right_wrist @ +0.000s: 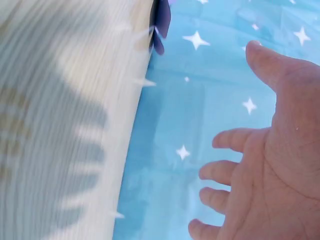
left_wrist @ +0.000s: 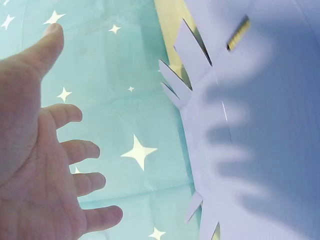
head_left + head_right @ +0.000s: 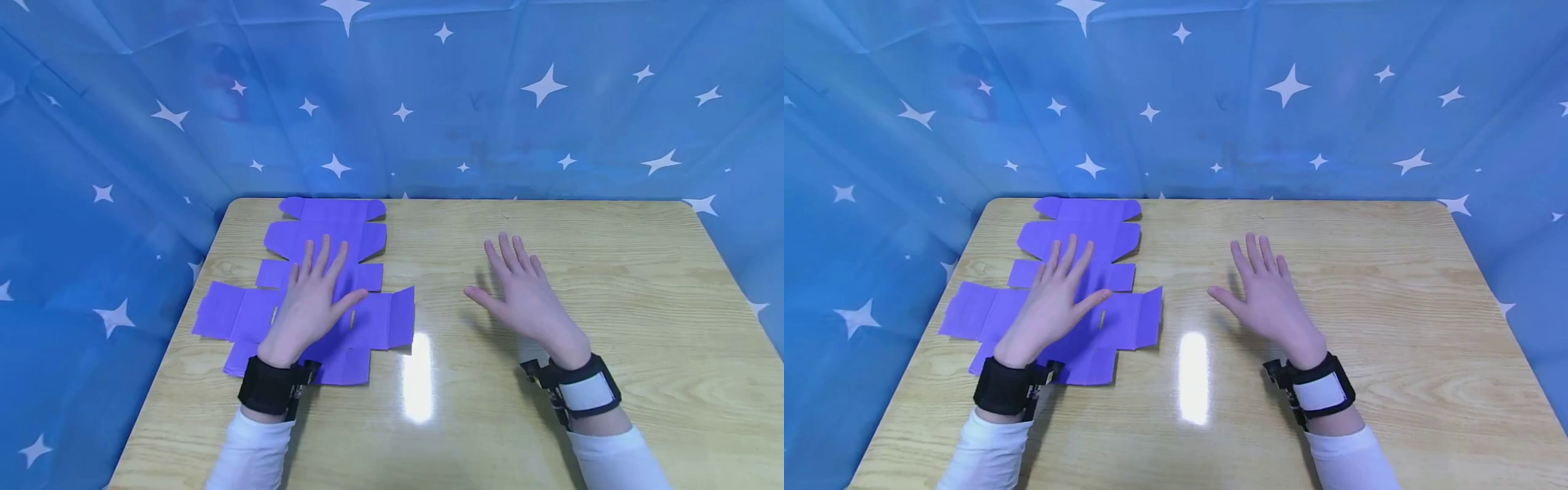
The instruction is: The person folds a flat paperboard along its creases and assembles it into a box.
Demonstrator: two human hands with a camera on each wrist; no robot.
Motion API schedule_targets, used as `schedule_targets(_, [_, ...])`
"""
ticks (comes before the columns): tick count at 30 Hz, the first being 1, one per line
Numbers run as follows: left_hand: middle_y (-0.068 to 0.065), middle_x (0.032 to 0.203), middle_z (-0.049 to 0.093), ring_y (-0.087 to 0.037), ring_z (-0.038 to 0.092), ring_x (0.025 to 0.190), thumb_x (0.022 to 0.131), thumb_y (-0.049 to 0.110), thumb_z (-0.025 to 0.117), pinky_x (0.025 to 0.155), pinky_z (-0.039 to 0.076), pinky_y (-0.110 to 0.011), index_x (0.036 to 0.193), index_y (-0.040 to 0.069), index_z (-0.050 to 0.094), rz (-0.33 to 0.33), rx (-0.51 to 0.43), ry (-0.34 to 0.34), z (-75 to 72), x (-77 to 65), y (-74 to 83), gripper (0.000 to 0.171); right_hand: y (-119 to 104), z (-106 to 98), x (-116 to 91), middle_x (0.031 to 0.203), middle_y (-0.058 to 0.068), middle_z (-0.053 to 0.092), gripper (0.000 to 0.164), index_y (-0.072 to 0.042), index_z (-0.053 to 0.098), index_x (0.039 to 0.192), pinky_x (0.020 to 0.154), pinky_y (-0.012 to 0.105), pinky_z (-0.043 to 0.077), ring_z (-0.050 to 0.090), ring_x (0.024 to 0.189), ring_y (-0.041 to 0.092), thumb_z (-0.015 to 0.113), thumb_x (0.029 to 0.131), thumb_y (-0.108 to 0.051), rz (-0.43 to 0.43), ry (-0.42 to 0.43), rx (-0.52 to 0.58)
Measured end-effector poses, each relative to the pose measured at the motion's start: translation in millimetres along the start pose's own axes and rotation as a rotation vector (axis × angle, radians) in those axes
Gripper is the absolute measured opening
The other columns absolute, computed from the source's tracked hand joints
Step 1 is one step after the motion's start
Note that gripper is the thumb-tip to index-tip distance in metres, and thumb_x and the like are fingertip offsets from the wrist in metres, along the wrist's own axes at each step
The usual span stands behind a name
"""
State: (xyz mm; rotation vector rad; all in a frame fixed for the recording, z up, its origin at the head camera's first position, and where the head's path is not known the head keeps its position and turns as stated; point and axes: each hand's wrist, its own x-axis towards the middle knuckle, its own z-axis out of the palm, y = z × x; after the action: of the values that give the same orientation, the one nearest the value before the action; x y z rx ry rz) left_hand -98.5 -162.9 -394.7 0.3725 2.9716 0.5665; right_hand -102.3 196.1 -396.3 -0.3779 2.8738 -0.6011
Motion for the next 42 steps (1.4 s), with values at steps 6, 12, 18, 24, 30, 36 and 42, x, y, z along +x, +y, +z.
schedule_targets(6, [-0.019,0.179,0.005,-0.047,-0.003,0.166,0.103,0.056,0.060,0.128,0.013,-0.077,0.170,0.016,0.016,0.000,0.009,-0.025,-7.1,-2.3,-13.1,0.090,-15,14,11,0.178,0.020,-0.001,0.095,-0.010,0.010,0.170,0.132,0.072,0.007,-0.004,0.166,0.043,0.051,0.104,-0.064,-0.029,-0.026,-0.007])
schedule_targets(12, [-0.023,0.178,0.005,-0.050,-0.003,0.165,0.104,0.051,0.061,0.128,0.013,-0.077,0.170,0.012,0.017,-0.014,0.033,-0.045,-14.8,-7.0,-38.6,0.088,-31,30,20,0.178,0.020,0.001,0.095,-0.011,0.012,0.170,0.133,0.069,0.009,-0.003,0.167,0.041,0.052,0.103,-0.064,-0.060,-0.061,-0.031])
schedule_targets(18, [-0.028,0.176,0.007,-0.055,0.001,0.162,0.105,0.049,0.059,0.125,0.015,-0.079,0.169,0.008,0.016,-0.051,0.074,-0.053,-23.6,-13.9,-67.7,0.087,-49,41,24,0.178,0.020,0.006,0.094,-0.010,0.016,0.169,0.133,0.069,0.012,0.001,0.167,0.041,0.054,0.102,-0.063,-0.117,-0.063,-0.026])
schedule_targets(24, [-0.030,0.175,0.005,-0.058,0.000,0.161,0.106,0.053,0.054,0.123,0.015,-0.081,0.169,0.007,0.014,-0.088,0.059,-0.080,-29.8,-19.2,-97.4,0.087,-67,51,28,0.178,0.020,0.008,0.094,-0.007,0.018,0.169,0.133,0.068,0.014,0.002,0.167,0.039,0.055,0.102,-0.063,-0.146,-0.087,-0.016])
schedule_targets(30, [-0.037,0.171,0.015,-0.063,0.011,0.157,0.107,0.054,0.052,0.119,0.020,-0.083,0.166,0.000,0.022,-0.147,0.062,-0.037,-38.3,-30.7,-125.1,0.085,-80,59,29,0.175,0.024,0.020,0.094,-0.003,0.020,0.167,0.132,0.060,0.028,0.022,0.164,0.042,0.056,0.103,-0.061,-0.155,-0.119,0.021])
schedule_targets(36, [-0.048,0.157,0.033,-0.069,0.033,0.144,0.109,0.037,0.055,0.110,0.037,-0.081,0.157,-0.013,0.033,-0.227,0.003,0.077,-40.4,-40.8,-147.4,0.073,-88,62,28,0.160,0.028,0.048,0.095,0.002,0.022,0.166,0.121,0.052,0.047,0.051,0.149,0.040,0.060,0.102,-0.057,-0.123,-0.132,0.095])
schedule_targets(42, [-0.048,0.134,0.055,-0.064,0.058,0.120,0.106,0.009,0.053,0.094,0.051,-0.072,0.145,-0.021,0.045,-0.296,-0.119,0.204,-36.5,-46.4,-153.2,0.050,-92,65,29,0.123,0.025,0.071,0.076,0.009,0.034,0.160,0.095,0.044,0.061,0.071,0.108,0.028,0.065,0.104,-0.032,-0.113,-0.077,0.150])
